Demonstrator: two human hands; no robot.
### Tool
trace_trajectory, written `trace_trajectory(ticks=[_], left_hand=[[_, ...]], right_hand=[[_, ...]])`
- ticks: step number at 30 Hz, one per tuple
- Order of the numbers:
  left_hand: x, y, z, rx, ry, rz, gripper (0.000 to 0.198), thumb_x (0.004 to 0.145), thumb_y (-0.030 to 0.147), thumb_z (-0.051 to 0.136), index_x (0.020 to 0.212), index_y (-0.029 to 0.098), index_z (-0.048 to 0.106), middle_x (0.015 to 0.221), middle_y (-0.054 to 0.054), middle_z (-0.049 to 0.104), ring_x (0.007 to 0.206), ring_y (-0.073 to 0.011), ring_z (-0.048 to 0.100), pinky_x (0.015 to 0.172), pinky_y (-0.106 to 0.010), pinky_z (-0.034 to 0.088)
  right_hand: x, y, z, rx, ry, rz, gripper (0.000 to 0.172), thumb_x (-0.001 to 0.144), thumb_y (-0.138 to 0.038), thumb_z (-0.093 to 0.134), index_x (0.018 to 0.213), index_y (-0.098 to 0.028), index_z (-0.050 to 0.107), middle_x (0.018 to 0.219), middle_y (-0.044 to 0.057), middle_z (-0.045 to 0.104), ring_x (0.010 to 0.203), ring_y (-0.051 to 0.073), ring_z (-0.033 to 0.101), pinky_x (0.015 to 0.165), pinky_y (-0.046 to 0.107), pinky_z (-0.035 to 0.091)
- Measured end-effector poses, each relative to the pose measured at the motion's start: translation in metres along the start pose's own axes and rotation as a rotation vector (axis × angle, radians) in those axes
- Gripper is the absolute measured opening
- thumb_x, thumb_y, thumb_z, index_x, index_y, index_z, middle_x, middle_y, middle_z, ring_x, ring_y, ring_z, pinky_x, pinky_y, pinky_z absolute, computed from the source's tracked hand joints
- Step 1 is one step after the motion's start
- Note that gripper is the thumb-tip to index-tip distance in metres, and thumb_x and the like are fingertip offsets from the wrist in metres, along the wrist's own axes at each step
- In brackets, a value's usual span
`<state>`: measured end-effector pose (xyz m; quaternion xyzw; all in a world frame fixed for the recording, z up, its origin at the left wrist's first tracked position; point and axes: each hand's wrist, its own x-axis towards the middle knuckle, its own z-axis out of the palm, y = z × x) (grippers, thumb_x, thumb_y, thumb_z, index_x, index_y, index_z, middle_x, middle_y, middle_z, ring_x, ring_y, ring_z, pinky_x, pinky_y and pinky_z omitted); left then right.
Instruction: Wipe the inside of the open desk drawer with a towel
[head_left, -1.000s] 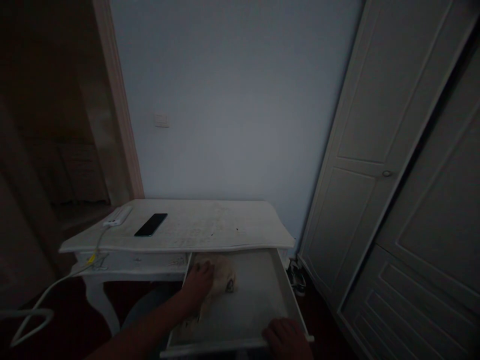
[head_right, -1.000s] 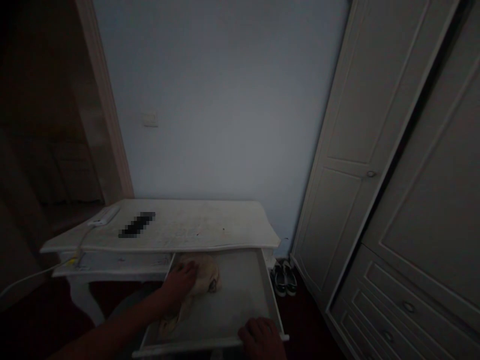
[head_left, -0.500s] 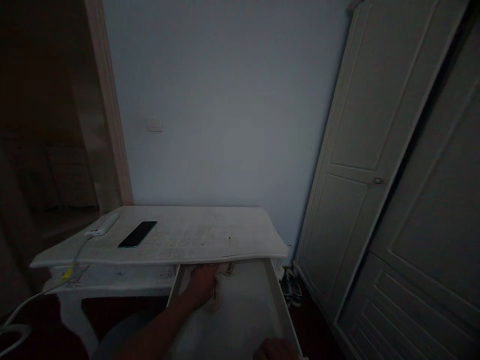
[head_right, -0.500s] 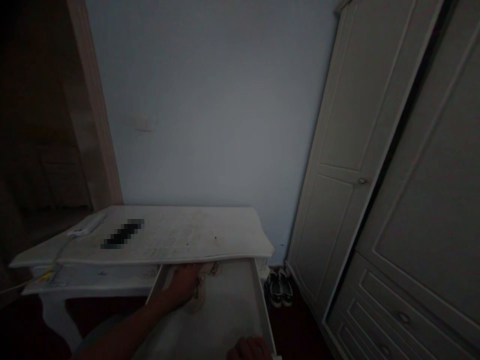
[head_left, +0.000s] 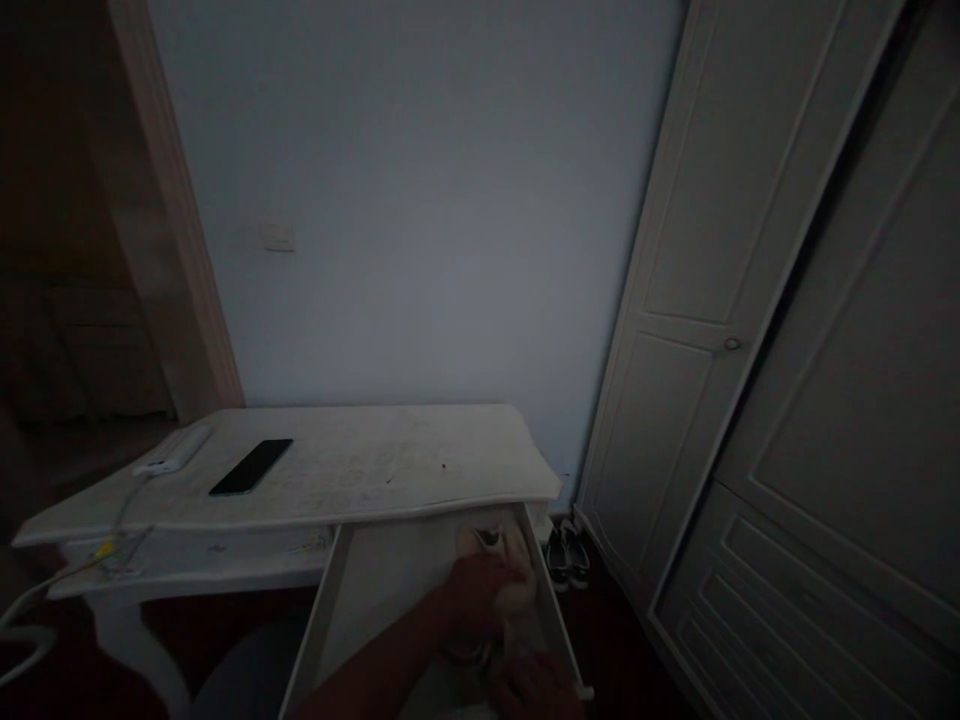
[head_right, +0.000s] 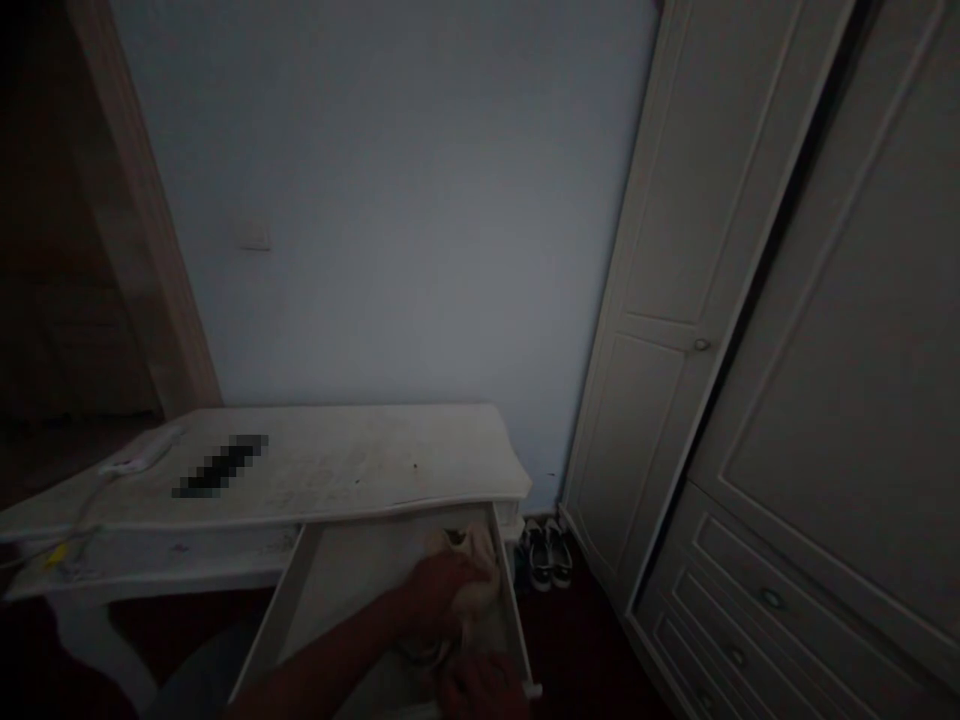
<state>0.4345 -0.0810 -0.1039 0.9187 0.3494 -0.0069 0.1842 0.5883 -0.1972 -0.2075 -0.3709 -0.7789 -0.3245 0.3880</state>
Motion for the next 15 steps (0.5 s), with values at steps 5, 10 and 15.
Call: trace_trajectory(ticks=[5, 10, 15], left_hand=[[-0.039, -0.017, 0.007, 0.013, -0.163, 0.079, 0.064, 0.078, 0.049, 0.079, 0.140, 0.038, 0.068, 0.135, -0.004, 0.073, 0.123, -0.0325, 0.068, 0.105, -0.042, 0.054], [-0.097, -0.058, -0.004, 0.115, -0.287, -0.028, 0.043, 0.079, 0.044, 0.080, 0.121, 0.040, 0.077, 0.128, -0.003, 0.075, 0.119, -0.0354, 0.070, 0.103, -0.051, 0.053], [-0.152, -0.089, -0.010, 0.270, -0.212, -0.217, 0.065, 0.065, 0.031, 0.089, 0.128, 0.032, 0.073, 0.152, -0.018, 0.058, 0.139, -0.0494, 0.053, 0.113, -0.070, 0.040]], right_hand=[[0.004, 0.000, -0.010, 0.028, -0.098, -0.018, 0.014, 0.094, -0.029, 0.065, 0.108, -0.029, 0.065, 0.088, -0.003, 0.071, 0.078, 0.019, 0.062, 0.086, 0.035, 0.044], [0.013, 0.001, -0.022, 0.090, -0.200, 0.007, 0.015, 0.091, -0.021, 0.070, 0.100, -0.027, 0.059, 0.085, -0.005, 0.066, 0.075, 0.017, 0.060, 0.083, 0.033, 0.040], [0.016, 0.002, -0.021, 0.070, -0.190, -0.008, 0.020, 0.088, -0.013, 0.068, 0.095, -0.026, 0.055, 0.082, -0.005, 0.064, 0.073, 0.017, 0.058, 0.081, 0.034, 0.038]])
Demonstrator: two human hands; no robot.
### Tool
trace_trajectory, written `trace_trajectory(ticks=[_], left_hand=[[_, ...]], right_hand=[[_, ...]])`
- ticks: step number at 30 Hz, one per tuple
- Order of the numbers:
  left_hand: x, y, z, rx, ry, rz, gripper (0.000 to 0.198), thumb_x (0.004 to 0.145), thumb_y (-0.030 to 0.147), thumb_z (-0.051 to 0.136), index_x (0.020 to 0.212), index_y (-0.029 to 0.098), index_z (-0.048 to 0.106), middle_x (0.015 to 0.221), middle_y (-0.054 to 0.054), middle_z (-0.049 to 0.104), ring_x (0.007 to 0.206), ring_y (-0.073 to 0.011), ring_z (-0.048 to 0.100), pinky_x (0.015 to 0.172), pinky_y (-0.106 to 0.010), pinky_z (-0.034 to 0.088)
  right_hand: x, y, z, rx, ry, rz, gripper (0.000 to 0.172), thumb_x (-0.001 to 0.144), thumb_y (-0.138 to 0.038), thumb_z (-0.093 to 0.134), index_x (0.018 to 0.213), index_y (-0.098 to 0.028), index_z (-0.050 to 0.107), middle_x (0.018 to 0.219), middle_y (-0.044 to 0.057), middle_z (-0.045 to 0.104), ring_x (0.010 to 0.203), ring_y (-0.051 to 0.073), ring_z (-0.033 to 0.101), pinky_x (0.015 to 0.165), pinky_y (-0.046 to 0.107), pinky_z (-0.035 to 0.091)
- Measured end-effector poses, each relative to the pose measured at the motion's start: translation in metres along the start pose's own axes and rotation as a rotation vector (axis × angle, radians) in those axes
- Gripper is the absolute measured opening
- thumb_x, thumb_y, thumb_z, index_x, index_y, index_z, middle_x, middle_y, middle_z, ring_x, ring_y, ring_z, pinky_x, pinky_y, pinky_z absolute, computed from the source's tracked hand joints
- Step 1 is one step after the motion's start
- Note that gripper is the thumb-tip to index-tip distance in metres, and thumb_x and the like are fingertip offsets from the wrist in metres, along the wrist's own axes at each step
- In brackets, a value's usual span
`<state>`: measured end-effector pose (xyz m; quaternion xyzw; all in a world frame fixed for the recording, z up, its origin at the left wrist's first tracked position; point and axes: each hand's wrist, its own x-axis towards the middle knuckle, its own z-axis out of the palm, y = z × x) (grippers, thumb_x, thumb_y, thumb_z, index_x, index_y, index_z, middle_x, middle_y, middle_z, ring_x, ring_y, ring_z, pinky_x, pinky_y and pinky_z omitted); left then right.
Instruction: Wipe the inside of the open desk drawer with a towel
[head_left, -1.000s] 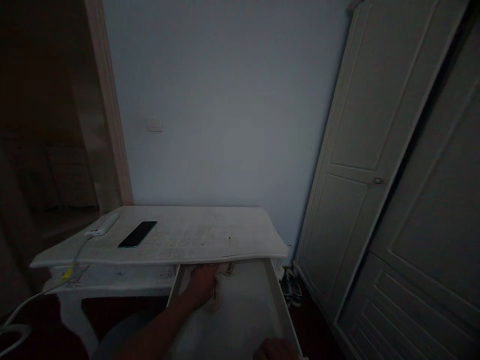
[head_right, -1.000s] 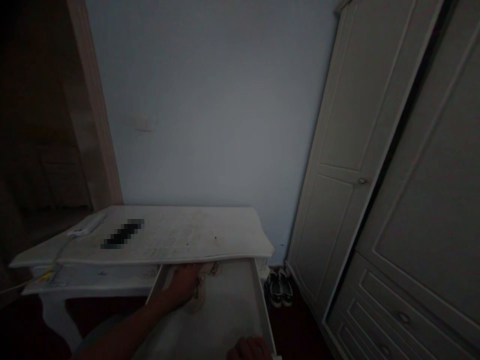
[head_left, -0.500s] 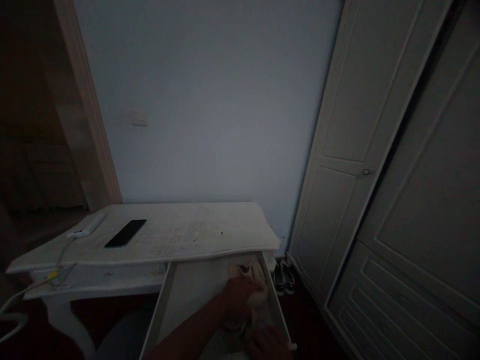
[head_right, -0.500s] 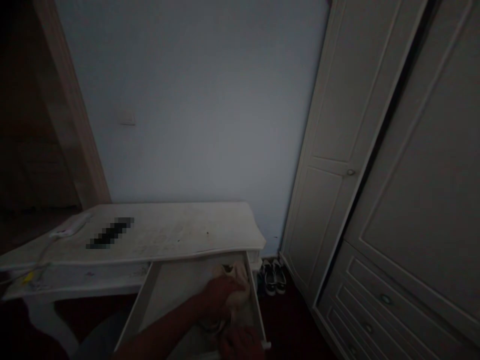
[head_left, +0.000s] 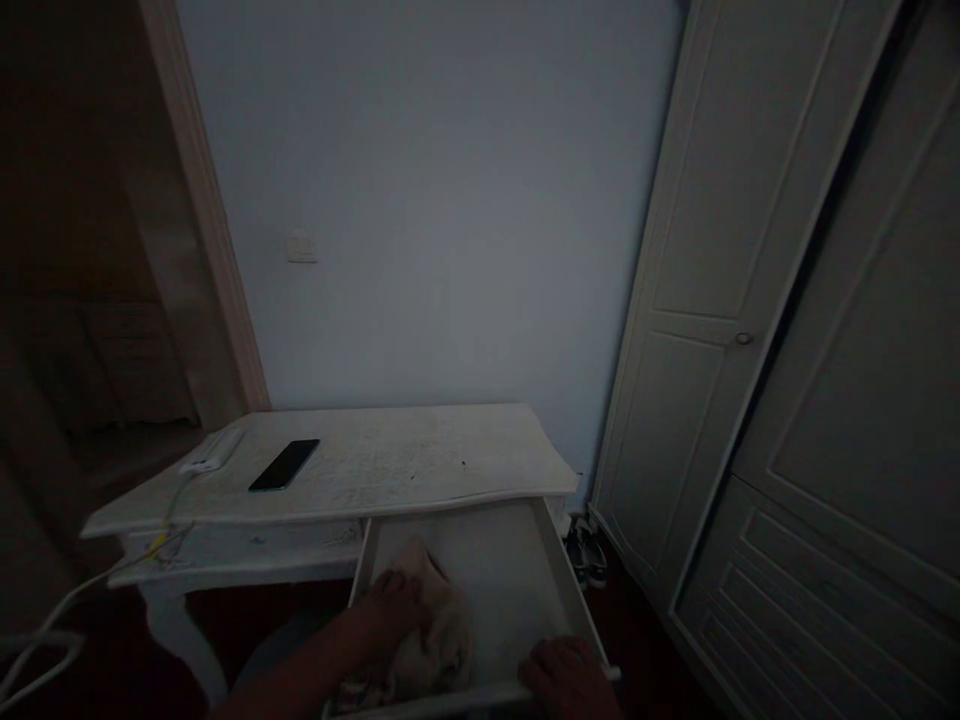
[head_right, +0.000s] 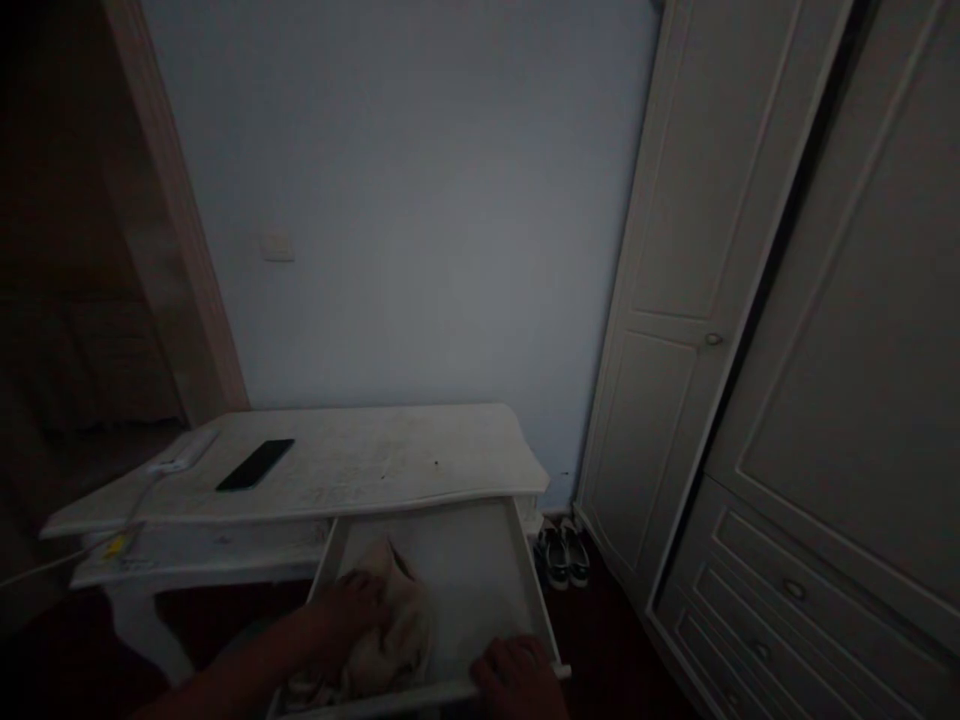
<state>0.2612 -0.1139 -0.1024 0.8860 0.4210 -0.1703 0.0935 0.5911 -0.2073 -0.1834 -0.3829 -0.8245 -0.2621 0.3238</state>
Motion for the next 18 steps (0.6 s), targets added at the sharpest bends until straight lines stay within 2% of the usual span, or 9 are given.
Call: trace_trajectory(ticks=[2, 3, 7, 12, 15, 18], left_hand=[[-0.004, -0.005, 0.001, 0.029, 0.034, -0.065, 0.080, 0.058, 0.024, 0.090, 0.135, 0.031, 0.068, 0.157, -0.020, 0.053, 0.141, -0.0489, 0.051, 0.113, -0.066, 0.042], [-0.002, -0.007, -0.001, 0.041, 0.056, -0.091, 0.081, 0.059, 0.023, 0.089, 0.137, 0.031, 0.067, 0.158, -0.019, 0.053, 0.142, -0.0474, 0.052, 0.114, -0.064, 0.042], [0.013, -0.016, -0.018, 0.080, 0.197, -0.210, 0.065, 0.081, 0.017, 0.069, 0.144, 0.031, 0.062, 0.157, -0.016, 0.055, 0.146, -0.0407, 0.049, 0.121, -0.062, 0.034], [0.031, -0.031, -0.038, 0.050, 0.319, -0.317, 0.073, 0.085, 0.012, 0.059, 0.156, 0.030, 0.053, 0.159, -0.017, 0.055, 0.144, -0.0407, 0.053, 0.117, -0.061, 0.040], [0.045, -0.031, -0.040, -0.001, 0.367, -0.336, 0.071, 0.092, 0.012, 0.050, 0.160, 0.032, 0.047, 0.158, -0.015, 0.058, 0.142, -0.0365, 0.056, 0.115, -0.057, 0.044], [0.064, -0.020, -0.040, -0.052, 0.408, -0.357, 0.069, 0.093, 0.011, 0.046, 0.160, 0.029, 0.048, 0.157, -0.015, 0.059, 0.144, -0.0337, 0.055, 0.117, -0.053, 0.044]], right_hand=[[0.000, 0.001, 0.002, 0.010, 0.006, 0.004, 0.020, 0.088, -0.012, 0.067, 0.095, -0.026, 0.055, 0.082, -0.005, 0.063, 0.073, 0.017, 0.058, 0.081, 0.034, 0.038], [-0.001, 0.002, 0.003, 0.010, 0.010, 0.002, 0.019, 0.088, -0.013, 0.067, 0.095, -0.026, 0.055, 0.082, -0.005, 0.063, 0.074, 0.018, 0.057, 0.081, 0.035, 0.038], [-0.004, 0.005, 0.008, -0.040, 0.027, -0.042, 0.014, 0.091, -0.025, 0.069, 0.097, -0.027, 0.057, 0.083, -0.004, 0.064, 0.075, 0.019, 0.056, 0.080, 0.035, 0.039], [-0.009, 0.005, 0.014, -0.025, 0.077, -0.030, 0.012, 0.094, -0.031, 0.070, 0.094, -0.026, 0.058, 0.081, -0.004, 0.064, 0.073, 0.019, 0.056, 0.082, 0.036, 0.039], [-0.013, 0.004, 0.016, -0.012, 0.018, -0.015, 0.015, 0.092, -0.032, 0.073, 0.095, -0.026, 0.059, 0.082, -0.004, 0.064, 0.073, 0.018, 0.057, 0.081, 0.036, 0.039], [-0.014, 0.004, 0.017, -0.068, 0.001, -0.043, 0.016, 0.091, -0.033, 0.074, 0.093, -0.026, 0.059, 0.079, -0.003, 0.062, 0.071, 0.018, 0.056, 0.078, 0.036, 0.039]])
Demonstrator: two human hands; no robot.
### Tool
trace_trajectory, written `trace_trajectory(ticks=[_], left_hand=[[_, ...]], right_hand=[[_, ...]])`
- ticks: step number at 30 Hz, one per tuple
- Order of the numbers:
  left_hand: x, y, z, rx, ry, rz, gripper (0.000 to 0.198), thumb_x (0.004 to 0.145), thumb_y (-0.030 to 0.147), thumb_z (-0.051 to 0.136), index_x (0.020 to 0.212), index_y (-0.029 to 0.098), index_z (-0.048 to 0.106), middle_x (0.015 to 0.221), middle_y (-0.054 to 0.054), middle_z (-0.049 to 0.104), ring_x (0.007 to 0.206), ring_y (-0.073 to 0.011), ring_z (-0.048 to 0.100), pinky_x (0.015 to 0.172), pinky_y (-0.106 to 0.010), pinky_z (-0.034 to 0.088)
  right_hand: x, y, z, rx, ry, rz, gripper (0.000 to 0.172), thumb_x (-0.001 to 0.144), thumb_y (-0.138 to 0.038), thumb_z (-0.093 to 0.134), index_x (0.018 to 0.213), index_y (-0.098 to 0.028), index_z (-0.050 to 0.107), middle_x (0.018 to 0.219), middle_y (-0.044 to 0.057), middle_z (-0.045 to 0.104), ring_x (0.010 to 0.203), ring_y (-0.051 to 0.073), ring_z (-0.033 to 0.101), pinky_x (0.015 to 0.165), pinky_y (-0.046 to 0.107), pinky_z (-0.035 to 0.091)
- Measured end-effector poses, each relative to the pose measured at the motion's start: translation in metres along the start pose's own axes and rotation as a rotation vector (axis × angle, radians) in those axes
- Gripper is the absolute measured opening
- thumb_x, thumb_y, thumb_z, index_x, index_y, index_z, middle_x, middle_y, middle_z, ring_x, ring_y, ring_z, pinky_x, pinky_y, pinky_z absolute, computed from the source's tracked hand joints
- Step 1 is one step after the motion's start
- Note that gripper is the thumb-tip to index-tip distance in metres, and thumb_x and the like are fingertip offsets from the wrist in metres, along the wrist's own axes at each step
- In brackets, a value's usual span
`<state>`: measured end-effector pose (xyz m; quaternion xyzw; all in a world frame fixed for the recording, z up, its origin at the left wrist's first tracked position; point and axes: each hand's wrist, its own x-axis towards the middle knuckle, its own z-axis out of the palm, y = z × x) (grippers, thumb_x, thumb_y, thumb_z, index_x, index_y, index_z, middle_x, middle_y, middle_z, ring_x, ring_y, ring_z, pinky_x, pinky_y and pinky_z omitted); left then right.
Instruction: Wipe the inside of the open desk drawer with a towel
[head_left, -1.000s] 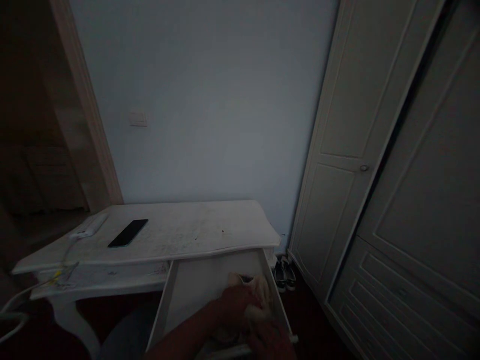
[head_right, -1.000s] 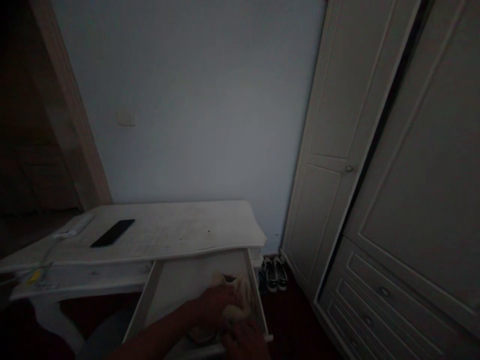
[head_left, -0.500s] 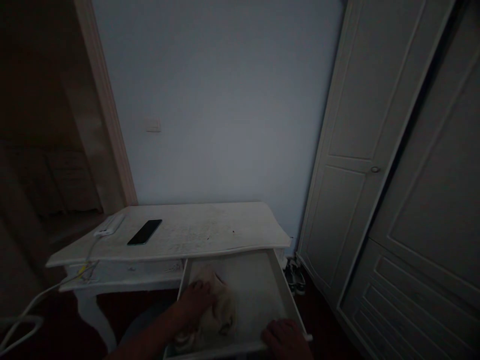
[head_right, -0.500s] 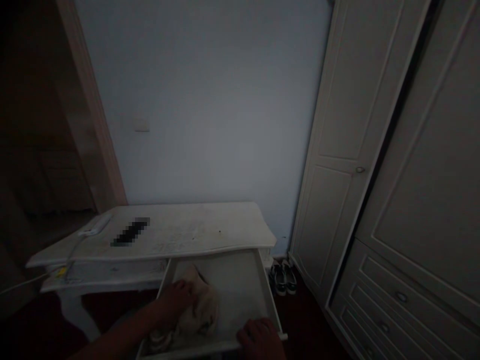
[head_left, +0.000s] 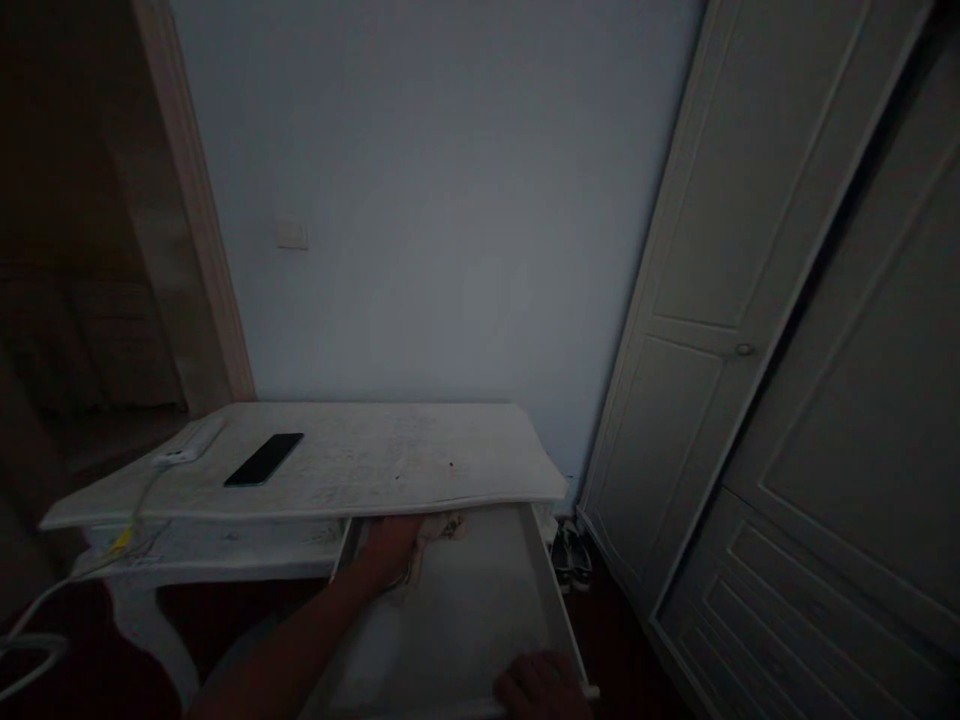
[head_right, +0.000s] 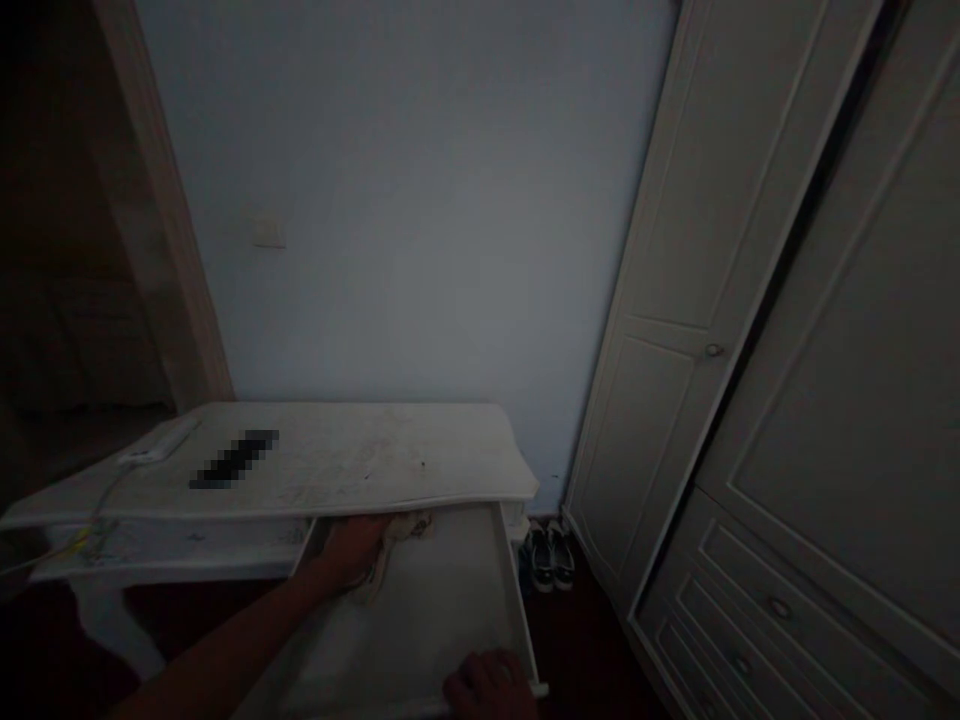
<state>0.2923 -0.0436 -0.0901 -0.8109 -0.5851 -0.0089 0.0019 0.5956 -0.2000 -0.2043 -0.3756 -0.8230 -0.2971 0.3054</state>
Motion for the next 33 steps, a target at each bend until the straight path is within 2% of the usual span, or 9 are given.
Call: trace_trajectory(ticks=[3, 7, 11, 14, 18, 23, 27, 30, 33], left_hand=[[0.011, 0.025, 0.004, -0.055, 0.013, 0.014, 0.070, 0.091, 0.009, 0.047, 0.158, 0.026, 0.049, 0.155, -0.016, 0.061, 0.143, -0.0346, 0.056, 0.120, -0.054, 0.041], [0.020, 0.074, 0.003, -0.149, -0.012, 0.191, 0.076, 0.088, 0.016, 0.058, 0.162, 0.028, 0.043, 0.166, -0.011, 0.050, 0.150, -0.0327, 0.047, 0.126, -0.051, 0.034], [0.019, 0.129, 0.005, -0.222, -0.136, 0.374, 0.102, 0.072, 0.031, 0.082, 0.164, 0.024, 0.039, 0.160, -0.013, 0.056, 0.141, -0.0365, 0.056, 0.119, -0.049, 0.044], [0.006, 0.147, 0.009, -0.254, -0.246, 0.464, 0.097, 0.069, 0.041, 0.086, 0.157, 0.025, 0.050, 0.158, -0.013, 0.059, 0.141, -0.0366, 0.058, 0.118, -0.047, 0.046], [-0.019, 0.124, 0.014, -0.260, -0.362, 0.501, 0.086, 0.069, 0.044, 0.087, 0.150, 0.035, 0.060, 0.153, -0.007, 0.065, 0.138, -0.0343, 0.062, 0.118, -0.045, 0.046], [-0.045, 0.050, 0.005, -0.164, -0.399, 0.357, 0.087, 0.063, 0.035, 0.089, 0.146, 0.037, 0.062, 0.150, -0.005, 0.067, 0.136, -0.0362, 0.063, 0.115, -0.048, 0.049], [-0.052, 0.004, -0.004, -0.049, -0.284, 0.150, 0.087, 0.074, 0.018, 0.077, 0.157, 0.030, 0.052, 0.169, -0.014, 0.044, 0.155, -0.0410, 0.040, 0.120, -0.054, 0.042], [-0.047, -0.007, -0.004, -0.001, -0.191, 0.018, 0.086, 0.083, 0.006, 0.060, 0.164, 0.028, 0.042, 0.172, -0.018, 0.038, 0.155, -0.0404, 0.039, 0.118, -0.054, 0.043], [-0.033, 0.003, 0.001, 0.006, -0.120, -0.042, 0.086, 0.086, 0.001, 0.049, 0.166, 0.030, 0.038, 0.171, -0.016, 0.040, 0.152, -0.0374, 0.045, 0.117, -0.054, 0.044]], right_hand=[[0.001, 0.000, 0.000, 0.006, 0.059, 0.003, 0.013, 0.094, -0.033, 0.070, 0.090, -0.026, 0.059, 0.077, -0.003, 0.061, 0.069, 0.019, 0.054, 0.079, 0.036, 0.040], [0.001, 0.000, -0.001, 0.076, 0.065, 0.024, 0.013, 0.099, -0.036, 0.065, 0.092, -0.026, 0.061, 0.080, -0.002, 0.065, 0.070, 0.018, 0.057, 0.080, 0.035, 0.041], [-0.002, 0.000, 0.001, 0.031, 0.062, 0.010, 0.013, 0.099, -0.039, 0.064, 0.093, -0.027, 0.063, 0.080, -0.002, 0.066, 0.072, 0.019, 0.058, 0.081, 0.034, 0.043], [0.000, -0.001, 0.003, -0.006, 0.117, 0.018, 0.010, 0.100, -0.035, 0.062, 0.094, -0.027, 0.063, 0.083, -0.001, 0.068, 0.076, 0.020, 0.059, 0.082, 0.035, 0.043], [0.007, -0.003, -0.004, 0.034, 0.141, 0.044, 0.009, 0.103, -0.029, 0.057, 0.100, -0.028, 0.065, 0.086, -0.002, 0.069, 0.076, 0.019, 0.059, 0.086, 0.036, 0.042], [0.013, -0.005, -0.019, 0.125, -0.012, 0.084, 0.007, 0.097, -0.028, 0.068, 0.097, -0.027, 0.061, 0.084, -0.004, 0.066, 0.077, 0.018, 0.060, 0.084, 0.034, 0.042], [0.017, -0.005, -0.027, 0.154, -0.056, 0.093, 0.013, 0.096, -0.030, 0.073, 0.098, -0.027, 0.061, 0.085, -0.004, 0.066, 0.078, 0.018, 0.059, 0.085, 0.034, 0.041], [0.019, -0.005, -0.029, 0.166, -0.063, 0.097, 0.017, 0.095, -0.035, 0.075, 0.099, -0.027, 0.061, 0.086, -0.004, 0.066, 0.078, 0.019, 0.058, 0.086, 0.034, 0.040], [0.019, -0.006, -0.028, 0.166, -0.062, 0.107, 0.018, 0.095, -0.036, 0.075, 0.098, -0.027, 0.061, 0.087, -0.003, 0.066, 0.079, 0.020, 0.058, 0.086, 0.035, 0.039]])
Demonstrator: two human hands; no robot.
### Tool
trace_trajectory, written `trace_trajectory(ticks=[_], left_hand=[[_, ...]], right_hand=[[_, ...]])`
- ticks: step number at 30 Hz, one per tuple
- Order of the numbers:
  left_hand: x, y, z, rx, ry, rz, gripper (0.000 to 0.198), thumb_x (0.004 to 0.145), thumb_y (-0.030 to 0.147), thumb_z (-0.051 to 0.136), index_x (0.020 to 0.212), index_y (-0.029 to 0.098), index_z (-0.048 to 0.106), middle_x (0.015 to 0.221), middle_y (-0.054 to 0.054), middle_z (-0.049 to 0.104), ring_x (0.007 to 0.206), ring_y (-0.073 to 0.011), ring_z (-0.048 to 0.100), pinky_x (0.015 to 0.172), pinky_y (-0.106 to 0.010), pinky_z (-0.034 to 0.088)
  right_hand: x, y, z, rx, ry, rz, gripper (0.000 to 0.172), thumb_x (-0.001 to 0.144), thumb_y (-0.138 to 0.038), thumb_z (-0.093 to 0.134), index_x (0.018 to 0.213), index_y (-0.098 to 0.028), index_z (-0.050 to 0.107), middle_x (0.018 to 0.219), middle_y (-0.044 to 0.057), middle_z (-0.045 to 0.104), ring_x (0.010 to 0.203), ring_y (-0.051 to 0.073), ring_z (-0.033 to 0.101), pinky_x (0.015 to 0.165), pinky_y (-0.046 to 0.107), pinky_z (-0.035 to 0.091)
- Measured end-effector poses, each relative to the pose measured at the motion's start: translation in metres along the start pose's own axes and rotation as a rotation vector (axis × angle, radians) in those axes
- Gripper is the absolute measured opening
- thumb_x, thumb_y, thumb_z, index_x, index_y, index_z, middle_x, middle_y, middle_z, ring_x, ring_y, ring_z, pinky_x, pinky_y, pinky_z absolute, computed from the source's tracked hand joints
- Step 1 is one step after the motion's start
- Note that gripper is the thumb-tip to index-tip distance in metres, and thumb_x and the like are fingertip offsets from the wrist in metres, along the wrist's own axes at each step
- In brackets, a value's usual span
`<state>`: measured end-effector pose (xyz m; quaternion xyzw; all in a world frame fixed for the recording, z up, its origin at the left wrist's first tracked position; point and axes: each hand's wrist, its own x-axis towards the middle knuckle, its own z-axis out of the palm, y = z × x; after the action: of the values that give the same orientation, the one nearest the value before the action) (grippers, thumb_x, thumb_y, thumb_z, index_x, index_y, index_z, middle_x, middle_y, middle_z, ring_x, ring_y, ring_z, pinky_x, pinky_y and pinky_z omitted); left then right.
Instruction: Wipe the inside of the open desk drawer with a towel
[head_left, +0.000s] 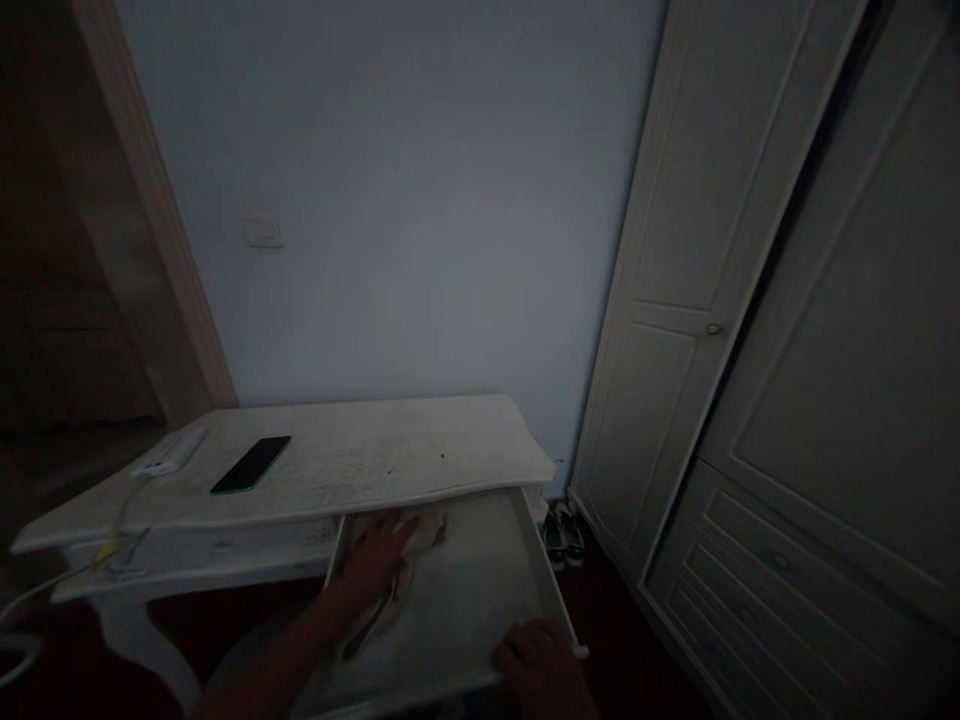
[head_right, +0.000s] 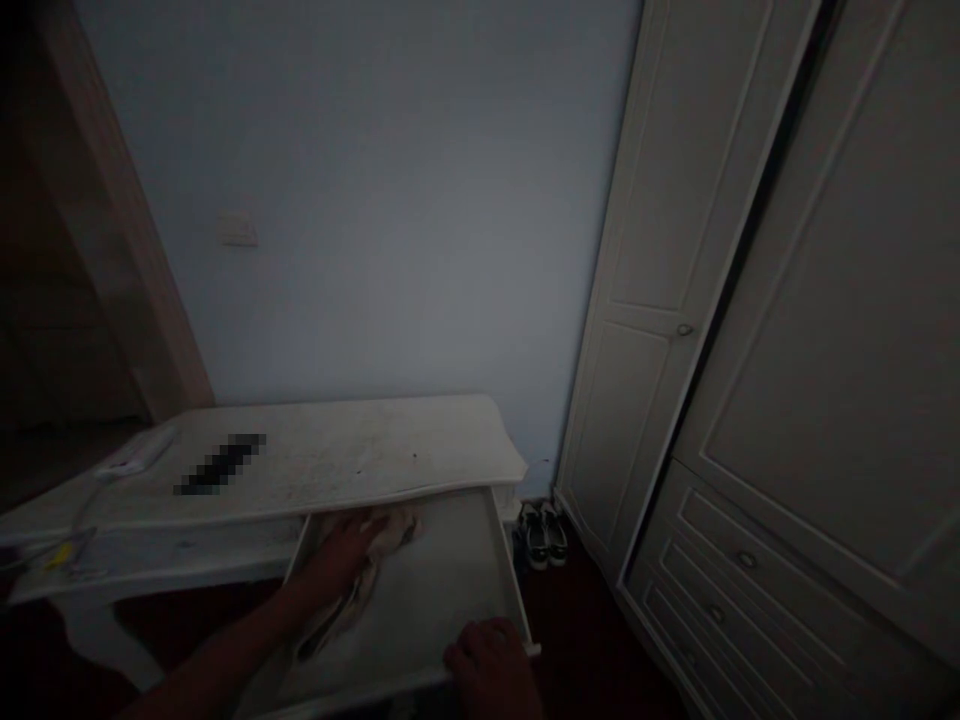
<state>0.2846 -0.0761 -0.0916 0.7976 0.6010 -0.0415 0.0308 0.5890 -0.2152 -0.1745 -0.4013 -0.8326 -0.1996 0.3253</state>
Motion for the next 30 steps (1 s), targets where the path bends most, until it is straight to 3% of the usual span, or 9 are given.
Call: trace_trajectory(ticks=[4, 9, 12, 15, 18, 21, 26, 30], left_hand=[[0.029, 0.038, 0.001, -0.047, 0.055, 0.051, 0.078, 0.092, 0.003, 0.043, 0.165, 0.030, 0.040, 0.165, -0.012, 0.050, 0.146, -0.0324, 0.053, 0.118, -0.049, 0.045], [0.057, 0.101, 0.002, -0.137, 0.075, 0.265, 0.075, 0.092, 0.008, 0.051, 0.163, 0.029, 0.043, 0.172, -0.011, 0.041, 0.154, -0.0327, 0.044, 0.124, -0.051, 0.037], [0.058, 0.130, 0.005, -0.177, 0.021, 0.424, 0.068, 0.090, 0.014, 0.057, 0.157, 0.029, 0.052, 0.167, -0.012, 0.049, 0.151, -0.0329, 0.047, 0.123, -0.052, 0.037], [0.048, 0.142, 0.009, -0.196, -0.082, 0.578, 0.058, 0.086, 0.022, 0.067, 0.143, 0.033, 0.064, 0.154, -0.006, 0.063, 0.140, -0.0288, 0.059, 0.118, -0.043, 0.043], [0.027, 0.134, 0.013, -0.170, -0.200, 0.652, 0.052, 0.078, 0.032, 0.078, 0.130, 0.036, 0.072, 0.140, 0.000, 0.072, 0.130, -0.0286, 0.065, 0.111, -0.038, 0.049], [-0.002, 0.107, 0.015, -0.118, -0.277, 0.636, 0.050, 0.075, 0.034, 0.080, 0.124, 0.039, 0.074, 0.133, 0.002, 0.074, 0.124, -0.0298, 0.068, 0.105, -0.040, 0.054], [-0.043, 0.038, 0.010, 0.011, -0.314, 0.462, 0.044, 0.078, 0.032, 0.073, 0.123, 0.034, 0.074, 0.140, -0.009, 0.068, 0.119, -0.0372, 0.069, 0.094, -0.052, 0.059], [-0.055, 0.001, 0.009, 0.117, -0.262, 0.322, 0.056, 0.075, 0.018, 0.071, 0.130, 0.030, 0.070, 0.143, -0.016, 0.064, 0.134, -0.0435, 0.058, 0.099, -0.061, 0.055]], right_hand=[[-0.003, 0.001, 0.007, -0.012, 0.034, -0.015, 0.015, 0.096, -0.033, 0.074, 0.096, -0.027, 0.060, 0.084, -0.003, 0.063, 0.077, 0.019, 0.056, 0.083, 0.036, 0.038], [-0.007, 0.002, 0.013, -0.015, 0.045, -0.015, 0.012, 0.100, -0.034, 0.068, 0.096, -0.027, 0.060, 0.082, -0.003, 0.063, 0.075, 0.020, 0.055, 0.083, 0.036, 0.039], [-0.010, 0.002, 0.012, -0.005, 0.010, -0.007, 0.011, 0.101, -0.035, 0.068, 0.097, -0.027, 0.061, 0.084, -0.003, 0.064, 0.076, 0.020, 0.057, 0.084, 0.036, 0.039], [-0.012, 0.002, 0.014, -0.013, 0.001, -0.001, 0.010, 0.100, -0.035, 0.069, 0.097, -0.027, 0.062, 0.085, -0.003, 0.066, 0.077, 0.020, 0.058, 0.085, 0.036, 0.039], [-0.013, 0.003, 0.015, -0.029, 0.021, -0.020, 0.009, 0.099, -0.035, 0.069, 0.104, -0.029, 0.064, 0.093, -0.002, 0.070, 0.083, 0.021, 0.060, 0.088, 0.037, 0.040], [-0.012, 0.003, 0.013, -0.035, 0.014, -0.012, 0.015, 0.097, -0.034, 0.071, 0.110, -0.030, 0.065, 0.097, -0.002, 0.071, 0.088, 0.022, 0.061, 0.089, 0.037, 0.040], [-0.005, 0.001, 0.000, 0.028, -0.088, 0.018, 0.012, 0.097, -0.033, 0.073, 0.100, -0.028, 0.062, 0.089, -0.003, 0.068, 0.082, 0.020, 0.060, 0.087, 0.036, 0.038], [-0.001, 0.001, -0.008, 0.058, -0.144, 0.027, 0.015, 0.097, -0.035, 0.075, 0.103, -0.029, 0.063, 0.093, -0.003, 0.069, 0.085, 0.020, 0.061, 0.087, 0.036, 0.036]])
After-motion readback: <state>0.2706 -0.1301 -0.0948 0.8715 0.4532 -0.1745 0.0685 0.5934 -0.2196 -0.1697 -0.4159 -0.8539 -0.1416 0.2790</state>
